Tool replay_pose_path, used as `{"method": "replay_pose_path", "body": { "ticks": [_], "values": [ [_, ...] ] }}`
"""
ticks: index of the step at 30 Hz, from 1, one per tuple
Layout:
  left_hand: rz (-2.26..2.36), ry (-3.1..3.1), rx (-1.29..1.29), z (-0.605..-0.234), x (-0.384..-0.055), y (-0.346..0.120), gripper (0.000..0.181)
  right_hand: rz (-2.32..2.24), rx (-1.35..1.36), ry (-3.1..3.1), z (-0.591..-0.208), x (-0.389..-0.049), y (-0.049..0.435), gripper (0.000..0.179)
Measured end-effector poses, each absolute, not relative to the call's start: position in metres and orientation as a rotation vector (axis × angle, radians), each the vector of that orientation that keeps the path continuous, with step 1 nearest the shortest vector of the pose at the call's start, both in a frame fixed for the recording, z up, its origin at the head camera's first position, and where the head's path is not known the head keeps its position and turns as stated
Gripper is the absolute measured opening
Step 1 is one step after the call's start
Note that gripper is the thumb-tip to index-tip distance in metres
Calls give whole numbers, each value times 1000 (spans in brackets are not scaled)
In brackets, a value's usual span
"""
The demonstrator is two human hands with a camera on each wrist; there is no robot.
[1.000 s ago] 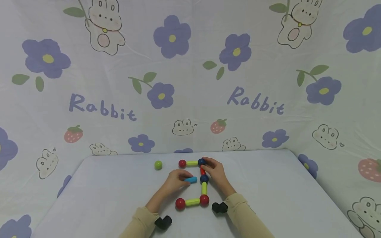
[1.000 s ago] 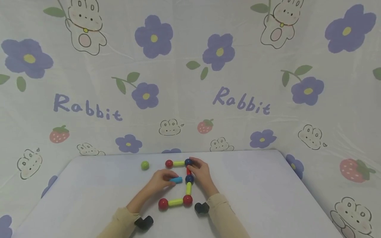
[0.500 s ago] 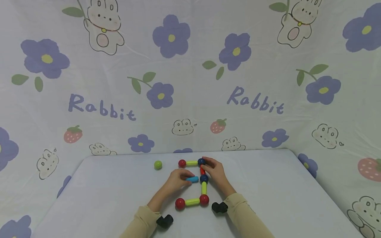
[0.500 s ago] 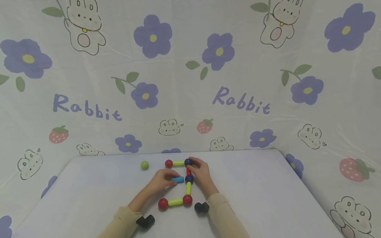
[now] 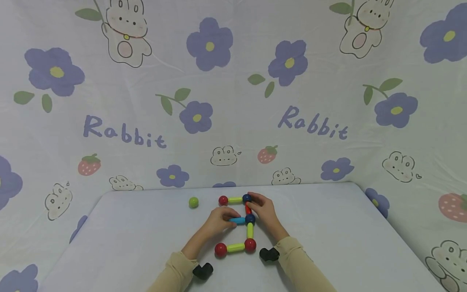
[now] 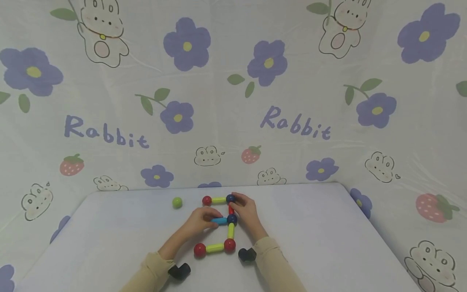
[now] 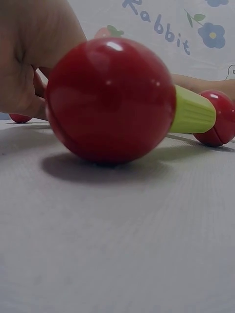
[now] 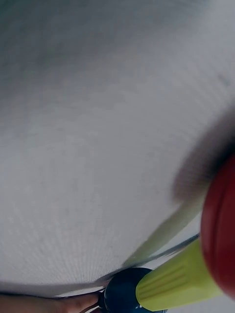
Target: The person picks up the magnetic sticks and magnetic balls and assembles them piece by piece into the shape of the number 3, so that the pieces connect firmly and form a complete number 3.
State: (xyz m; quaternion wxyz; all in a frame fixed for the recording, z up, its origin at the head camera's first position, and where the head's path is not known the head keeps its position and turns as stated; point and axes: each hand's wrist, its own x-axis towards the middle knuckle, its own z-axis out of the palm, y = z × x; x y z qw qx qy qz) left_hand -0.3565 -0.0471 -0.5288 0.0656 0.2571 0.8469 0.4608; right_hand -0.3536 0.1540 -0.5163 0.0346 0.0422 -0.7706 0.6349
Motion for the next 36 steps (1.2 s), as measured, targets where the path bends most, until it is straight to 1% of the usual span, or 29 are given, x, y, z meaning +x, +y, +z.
{"method": "replay_pose_path", "body": {
  "ticks": [5, 8, 13, 17, 20, 25, 28, 36],
  "values": [
    [1387, 2569, 765, -528, -356, -46, 26, 1951, 142, -2364, -519, -356, 155, 46],
    [1391, 2569, 752, -527, -355, -46, 26, 1960, 133, -2343, -529, -363, 156, 46],
    [1408, 2560, 728, -527, -354, -47, 30, 1939, 100, -2336, -546, -375, 156, 44],
    [1464, 2553, 702, -527, -353, -51, 34, 1924, 95, -2333, -549, -376, 155, 43],
    [1553, 2557, 659, -523, -349, -55, 34, 1944, 104, -2331, -541, -371, 156, 44],
    [1756, 2605, 560, -520, -351, -63, 35, 1963, 124, -2363, -521, -358, 156, 47],
    [1859, 2651, 531, -522, -358, -70, 38, 1959, 131, -2359, -519, -356, 155, 46],
    [2039, 2746, 443, -519, -363, -85, 45, 1952, 134, -2368, -519, -355, 155, 47]
  ]
}}
